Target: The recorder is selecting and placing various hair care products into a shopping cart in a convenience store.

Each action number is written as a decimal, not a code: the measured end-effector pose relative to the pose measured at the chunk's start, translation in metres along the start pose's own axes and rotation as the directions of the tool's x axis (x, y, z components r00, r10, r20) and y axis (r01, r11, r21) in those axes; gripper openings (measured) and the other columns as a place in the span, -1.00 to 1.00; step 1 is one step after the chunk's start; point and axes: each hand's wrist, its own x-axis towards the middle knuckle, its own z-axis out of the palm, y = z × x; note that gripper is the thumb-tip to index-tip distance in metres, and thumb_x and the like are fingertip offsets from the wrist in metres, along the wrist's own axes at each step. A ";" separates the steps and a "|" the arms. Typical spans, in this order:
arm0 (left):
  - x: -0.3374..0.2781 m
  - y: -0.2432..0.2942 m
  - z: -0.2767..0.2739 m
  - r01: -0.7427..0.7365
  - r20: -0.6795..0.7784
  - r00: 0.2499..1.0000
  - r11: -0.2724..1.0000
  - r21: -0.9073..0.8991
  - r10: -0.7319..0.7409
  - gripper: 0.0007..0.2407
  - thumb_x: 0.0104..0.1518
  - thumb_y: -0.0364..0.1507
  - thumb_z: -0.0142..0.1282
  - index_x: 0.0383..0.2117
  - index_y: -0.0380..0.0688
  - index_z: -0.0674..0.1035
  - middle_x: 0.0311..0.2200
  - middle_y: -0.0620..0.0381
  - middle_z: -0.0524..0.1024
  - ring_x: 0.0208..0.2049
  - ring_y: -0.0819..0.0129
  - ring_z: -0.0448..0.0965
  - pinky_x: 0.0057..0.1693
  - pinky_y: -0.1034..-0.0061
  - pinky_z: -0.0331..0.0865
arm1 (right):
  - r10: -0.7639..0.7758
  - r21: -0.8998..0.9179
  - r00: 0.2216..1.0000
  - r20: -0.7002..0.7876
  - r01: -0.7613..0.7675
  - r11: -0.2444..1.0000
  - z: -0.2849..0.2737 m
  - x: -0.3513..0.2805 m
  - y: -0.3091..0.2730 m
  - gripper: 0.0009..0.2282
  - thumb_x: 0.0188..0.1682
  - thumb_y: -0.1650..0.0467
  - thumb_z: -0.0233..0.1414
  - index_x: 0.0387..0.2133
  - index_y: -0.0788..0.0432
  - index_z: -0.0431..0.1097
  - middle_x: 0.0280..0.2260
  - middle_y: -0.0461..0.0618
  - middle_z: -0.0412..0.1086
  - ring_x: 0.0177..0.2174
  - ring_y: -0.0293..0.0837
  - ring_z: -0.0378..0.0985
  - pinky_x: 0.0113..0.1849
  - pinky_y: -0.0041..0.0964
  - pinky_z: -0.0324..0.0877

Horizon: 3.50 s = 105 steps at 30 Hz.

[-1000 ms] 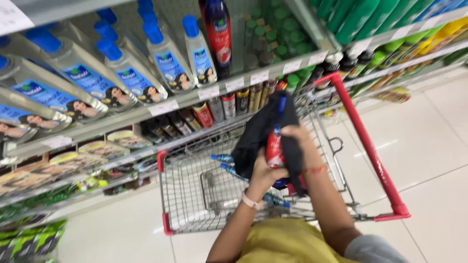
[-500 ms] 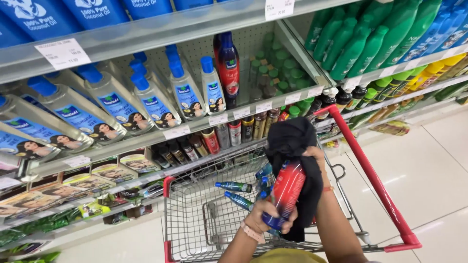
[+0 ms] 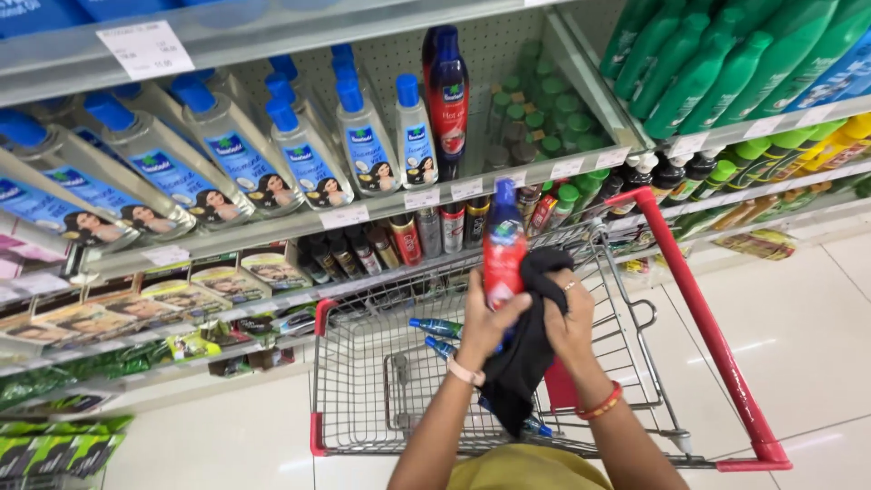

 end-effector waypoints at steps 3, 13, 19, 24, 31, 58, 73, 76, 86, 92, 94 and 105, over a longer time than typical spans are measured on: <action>0.022 -0.016 -0.007 0.135 0.019 0.990 0.876 -0.463 -0.142 -0.41 -0.05 -0.44 0.39 0.10 -0.40 0.32 -0.17 -0.01 0.51 -0.25 0.39 0.54 -0.11 0.45 0.47 | -0.333 -0.309 0.930 0.154 0.365 0.878 -0.017 0.018 -0.017 -0.89 0.05 0.49 0.01 -0.29 0.31 0.47 -0.28 -0.03 0.45 -0.24 -0.13 0.55 -0.16 -0.28 0.42; 0.081 0.000 -0.022 -0.151 0.065 0.983 0.961 -0.232 0.170 -0.49 0.00 -0.37 0.36 0.05 -0.32 0.40 -0.17 0.03 0.61 -0.16 0.40 0.61 0.03 0.50 0.49 | -0.038 -0.279 0.847 0.531 0.217 0.936 0.011 0.070 -0.020 -0.50 -0.16 0.29 0.26 0.03 0.27 0.35 -0.19 0.16 0.55 -0.13 0.01 0.59 -0.07 -0.19 0.45; 0.119 -0.002 -0.016 -0.289 -0.089 0.954 0.957 -0.011 0.287 -0.42 -0.05 -0.29 0.42 0.03 -0.33 0.37 -0.07 -0.09 0.51 -0.04 0.22 0.56 0.13 0.37 0.43 | -0.165 -0.405 0.851 0.499 0.397 0.823 0.049 0.103 -0.049 -0.26 -0.41 0.27 0.41 0.08 0.26 0.29 -0.16 0.20 0.54 -0.12 0.10 0.63 -0.09 -0.13 0.47; 0.145 -0.002 -0.021 -0.312 -0.180 0.925 0.939 0.142 0.334 -0.42 -0.06 -0.27 0.45 0.05 -0.31 0.44 -0.02 -0.16 0.43 0.05 0.10 0.50 0.19 0.29 0.39 | -0.205 -0.286 0.810 0.550 0.414 0.864 0.069 0.148 -0.030 -0.38 -0.42 0.32 0.40 -0.03 0.25 0.38 -0.22 0.18 0.54 -0.19 0.13 0.63 -0.10 -0.08 0.46; 0.174 0.008 -0.022 -0.476 -0.202 0.820 0.834 0.280 0.536 -0.35 0.00 -0.30 0.42 0.21 -0.30 0.37 0.13 -0.20 0.43 0.19 -0.07 0.41 0.30 0.17 0.30 | -0.502 -0.235 0.740 0.447 0.639 0.732 0.098 0.176 -0.035 -0.57 -0.33 0.51 0.22 -0.09 0.25 0.45 -0.02 0.26 0.41 0.02 0.26 0.47 0.02 0.00 0.38; 0.189 -0.011 0.003 -0.408 -0.342 0.792 0.855 0.319 0.505 -0.47 0.29 -0.52 -0.02 0.37 -0.45 0.11 0.35 -0.48 0.15 0.39 -0.31 0.16 0.41 0.13 0.15 | -0.171 -0.635 0.917 0.361 0.377 0.674 0.115 0.212 -0.023 -0.56 -0.21 0.27 0.20 -0.01 0.07 0.46 -0.26 0.29 0.52 -0.18 0.30 0.54 -0.16 0.15 0.44; 0.166 -0.019 0.007 -0.473 -0.303 0.776 0.828 0.301 0.553 -0.56 0.28 -0.68 -0.18 0.34 -0.44 0.21 0.42 -0.38 0.04 0.44 -0.26 0.06 0.43 0.14 0.09 | -0.158 -0.665 0.922 0.355 0.367 0.650 0.116 0.223 -0.009 -0.47 -0.32 0.27 0.25 0.03 -0.03 0.45 -0.21 0.25 0.54 -0.17 0.28 0.57 -0.13 0.12 0.46; 0.169 -0.018 0.008 -0.484 -0.299 0.769 0.820 0.305 0.565 -0.54 0.25 -0.70 -0.18 0.34 -0.43 0.21 0.42 -0.38 0.03 0.45 -0.27 0.04 0.44 0.12 0.07 | -0.140 -0.692 0.929 0.343 0.351 0.631 0.117 0.225 -0.009 -0.46 -0.32 0.25 0.27 0.04 -0.06 0.45 -0.22 0.25 0.54 -0.18 0.28 0.57 -0.13 0.13 0.46; 0.169 -0.015 0.007 -0.469 -0.304 0.780 0.832 0.295 0.547 -0.52 0.25 -0.71 -0.17 0.35 -0.42 0.20 0.44 -0.36 -0.01 0.45 -0.27 0.03 0.42 0.14 0.11 | -0.078 -0.733 0.925 0.371 0.343 0.588 0.117 0.235 0.003 -0.39 -0.30 0.20 0.27 0.10 -0.01 0.38 -0.14 0.27 0.50 -0.11 0.28 0.53 -0.09 0.14 0.44; 0.170 -0.019 0.009 -0.474 -0.304 0.775 0.828 0.301 0.554 -0.51 0.20 -0.72 -0.21 0.35 -0.43 0.21 0.44 -0.35 -0.01 0.45 -0.26 0.04 0.43 0.13 0.10 | -0.056 -0.762 0.936 0.347 0.316 0.565 0.120 0.235 0.007 -0.41 -0.25 0.16 0.25 0.12 -0.05 0.37 -0.12 0.28 0.48 -0.09 0.29 0.52 -0.06 0.15 0.42; 0.170 -0.020 0.009 -0.477 -0.305 0.777 0.832 0.285 0.550 -0.51 0.20 -0.71 -0.21 0.34 -0.43 0.21 0.44 -0.35 0.00 0.45 -0.26 0.04 0.42 0.14 0.11 | -0.044 -0.772 0.941 0.336 0.301 0.560 0.120 0.234 0.003 -0.41 -0.25 0.16 0.25 0.13 -0.06 0.36 -0.11 0.28 0.47 -0.09 0.29 0.51 -0.06 0.14 0.42; 0.189 0.047 0.002 -0.546 -0.328 0.733 0.803 0.239 0.596 -0.48 0.30 -0.51 0.03 0.36 -0.47 0.17 0.43 -0.38 0.06 0.46 -0.22 0.09 0.45 0.18 0.11 | -0.073 -0.680 0.922 0.380 0.332 0.654 0.116 0.237 -0.012 -0.40 -0.27 0.16 0.25 0.10 0.00 0.38 -0.20 0.27 0.52 -0.16 0.33 0.53 -0.13 0.18 0.43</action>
